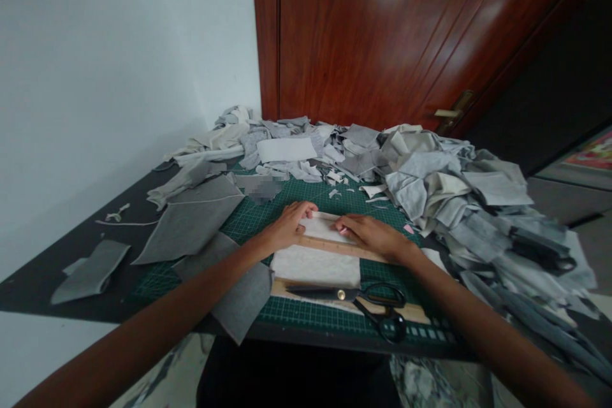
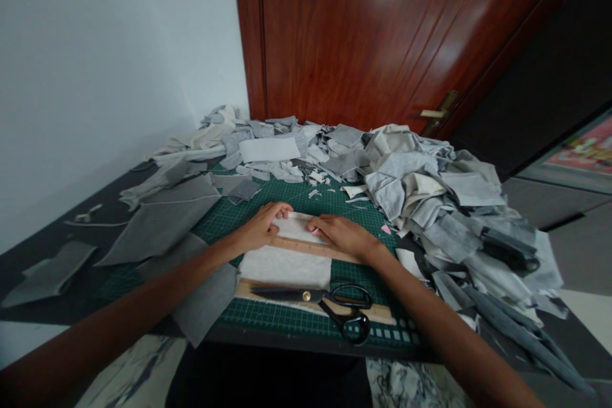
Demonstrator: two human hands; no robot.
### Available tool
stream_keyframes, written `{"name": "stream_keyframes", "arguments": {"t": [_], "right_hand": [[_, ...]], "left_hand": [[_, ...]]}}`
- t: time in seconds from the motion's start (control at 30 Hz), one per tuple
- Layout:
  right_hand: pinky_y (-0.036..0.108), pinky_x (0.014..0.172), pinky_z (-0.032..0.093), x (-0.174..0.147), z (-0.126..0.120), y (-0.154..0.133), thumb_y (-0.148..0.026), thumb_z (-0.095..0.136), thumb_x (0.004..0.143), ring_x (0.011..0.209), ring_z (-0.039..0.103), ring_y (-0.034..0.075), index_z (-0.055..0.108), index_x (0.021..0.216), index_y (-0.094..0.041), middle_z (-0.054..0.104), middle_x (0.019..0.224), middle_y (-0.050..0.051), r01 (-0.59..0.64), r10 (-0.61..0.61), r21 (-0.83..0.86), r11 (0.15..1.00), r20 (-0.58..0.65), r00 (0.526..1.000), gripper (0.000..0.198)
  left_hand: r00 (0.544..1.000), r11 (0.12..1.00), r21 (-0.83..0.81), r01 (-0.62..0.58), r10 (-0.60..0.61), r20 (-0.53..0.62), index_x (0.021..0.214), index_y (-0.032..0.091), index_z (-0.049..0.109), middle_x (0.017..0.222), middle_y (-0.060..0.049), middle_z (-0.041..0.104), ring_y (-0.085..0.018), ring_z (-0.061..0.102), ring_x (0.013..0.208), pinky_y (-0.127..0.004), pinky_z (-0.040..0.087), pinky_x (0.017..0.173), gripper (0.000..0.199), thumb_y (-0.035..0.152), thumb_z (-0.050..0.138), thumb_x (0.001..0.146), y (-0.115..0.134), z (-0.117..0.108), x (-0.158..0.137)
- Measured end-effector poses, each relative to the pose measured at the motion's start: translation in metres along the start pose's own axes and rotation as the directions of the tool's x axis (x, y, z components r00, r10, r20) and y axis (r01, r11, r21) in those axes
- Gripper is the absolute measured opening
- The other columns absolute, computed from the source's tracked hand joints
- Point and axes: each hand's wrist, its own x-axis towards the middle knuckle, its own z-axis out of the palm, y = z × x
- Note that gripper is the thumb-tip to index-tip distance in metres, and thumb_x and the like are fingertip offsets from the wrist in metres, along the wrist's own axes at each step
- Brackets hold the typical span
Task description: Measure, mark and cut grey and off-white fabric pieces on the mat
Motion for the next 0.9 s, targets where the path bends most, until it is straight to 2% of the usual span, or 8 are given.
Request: {"name": "stream_keyframes", "arguments": {"t": [0.13, 0.27, 0.37, 0.43, 0.53, 0.6, 0.77, 0.9], "right_hand": [[0.035, 0.077, 0.05, -0.054, -0.026, 0.033, -0.03, 0.042, 0.104, 0.082, 0.066, 0.024, 0.062, 0.101, -0.024, 0.07, 0.088, 0.008, -0.123, 0.127, -0.115, 0.986, 0.029, 0.992, 0.022], [0.037, 0.077, 0.051, -0.082, -0.041, 0.043, -0.03, 0.042, 0.103, 0.085, 0.068, 0.025, 0.06, 0.101, -0.024, 0.071, 0.094, 0.009, -0.245, 0.243, -0.108, 0.963, -0.038, 0.969, 0.019], [0.037, 0.085, 0.052, -0.067, -0.034, 0.023, -0.035, 0.041, 0.106, 0.094, 0.067, 0.024, 0.059, 0.104, -0.024, 0.071, 0.103, 0.011, -0.142, 0.148, 0.056, 0.988, -0.12, 0.982, 0.021], [0.037, 0.093, 0.051, -0.048, -0.023, 0.006, -0.037, 0.042, 0.107, 0.106, 0.068, 0.024, 0.058, 0.109, -0.023, 0.072, 0.114, 0.011, -0.081, 0.095, 0.145, 0.986, -0.094, 0.991, 0.022], [0.037, 0.096, 0.049, -0.025, -0.009, -0.008, -0.038, 0.043, 0.108, 0.109, 0.067, 0.023, 0.06, 0.115, -0.024, 0.072, 0.118, 0.008, -0.081, 0.086, 0.116, 0.99, -0.034, 0.996, 0.023], [0.035, 0.089, 0.05, -0.021, -0.007, -0.003, -0.037, 0.044, 0.107, 0.099, 0.069, 0.022, 0.062, 0.115, -0.023, 0.074, 0.112, 0.007, -0.106, 0.109, 0.065, 0.992, -0.047, 0.993, 0.024], [0.028, 0.067, 0.047, -0.044, -0.029, 0.033, -0.032, 0.057, 0.097, 0.071, 0.068, 0.019, 0.064, 0.101, -0.02, 0.074, 0.086, 0.005, -0.237, 0.237, 0.012, 0.972, -0.083, 0.968, 0.015], [0.027, 0.069, 0.047, -0.04, -0.045, 0.024, -0.025, 0.063, 0.091, 0.075, 0.068, 0.018, 0.068, 0.095, -0.019, 0.077, 0.094, 0.007, -0.244, 0.245, 0.018, 0.97, -0.099, 0.965, 0.009]], "left_hand": [[1.0, 1.0, 0.014, -0.018, 0.017, 0.003, 0.12, 0.021, 0.053, 0.107, -0.004, 0.062, -0.023, 0.057, 0.105, -0.041, 0.045, 0.099, 0.06, -0.004, 0.045, 0.066, 0.0, 0.001, 0.001], [1.0, 0.999, 0.03, -0.023, 0.023, 0.001, 0.12, 0.021, 0.053, 0.106, -0.003, 0.062, -0.022, 0.057, 0.104, -0.04, 0.044, 0.098, 0.059, -0.004, 0.045, 0.067, -0.002, 0.002, 0.002], [1.0, 0.999, 0.037, -0.019, 0.019, 0.01, 0.121, 0.02, 0.054, 0.106, -0.003, 0.062, -0.022, 0.057, 0.104, -0.039, 0.044, 0.098, 0.059, -0.004, 0.046, 0.068, -0.003, 0.002, 0.002], [1.0, 0.999, 0.04, -0.015, 0.014, 0.014, 0.12, 0.02, 0.054, 0.106, -0.004, 0.062, -0.022, 0.057, 0.104, -0.039, 0.044, 0.098, 0.059, -0.004, 0.046, 0.068, -0.003, 0.001, 0.002], [1.0, 0.999, 0.05, -0.008, 0.007, 0.016, 0.12, 0.02, 0.055, 0.106, -0.004, 0.062, -0.023, 0.057, 0.106, -0.04, 0.044, 0.1, 0.058, -0.004, 0.045, 0.068, 0.0, -0.001, 0.002], [1.0, 0.998, 0.059, -0.005, 0.004, 0.021, 0.119, 0.02, 0.055, 0.107, -0.004, 0.063, -0.023, 0.056, 0.108, -0.04, 0.043, 0.101, 0.058, -0.004, 0.045, 0.068, 0.002, -0.002, 0.002], [1.0, 0.997, 0.073, -0.001, -0.001, 0.03, 0.117, 0.019, 0.057, 0.107, -0.005, 0.064, -0.024, 0.057, 0.108, -0.041, 0.043, 0.1, 0.055, -0.003, 0.045, 0.068, 0.006, -0.004, 0.001], [1.0, 0.997, 0.077, -0.008, 0.005, 0.028, 0.114, 0.019, 0.058, 0.106, -0.004, 0.065, -0.023, 0.058, 0.105, -0.04, 0.044, 0.097, 0.054, -0.004, 0.044, 0.066, 0.005, -0.004, 0.003]]}}
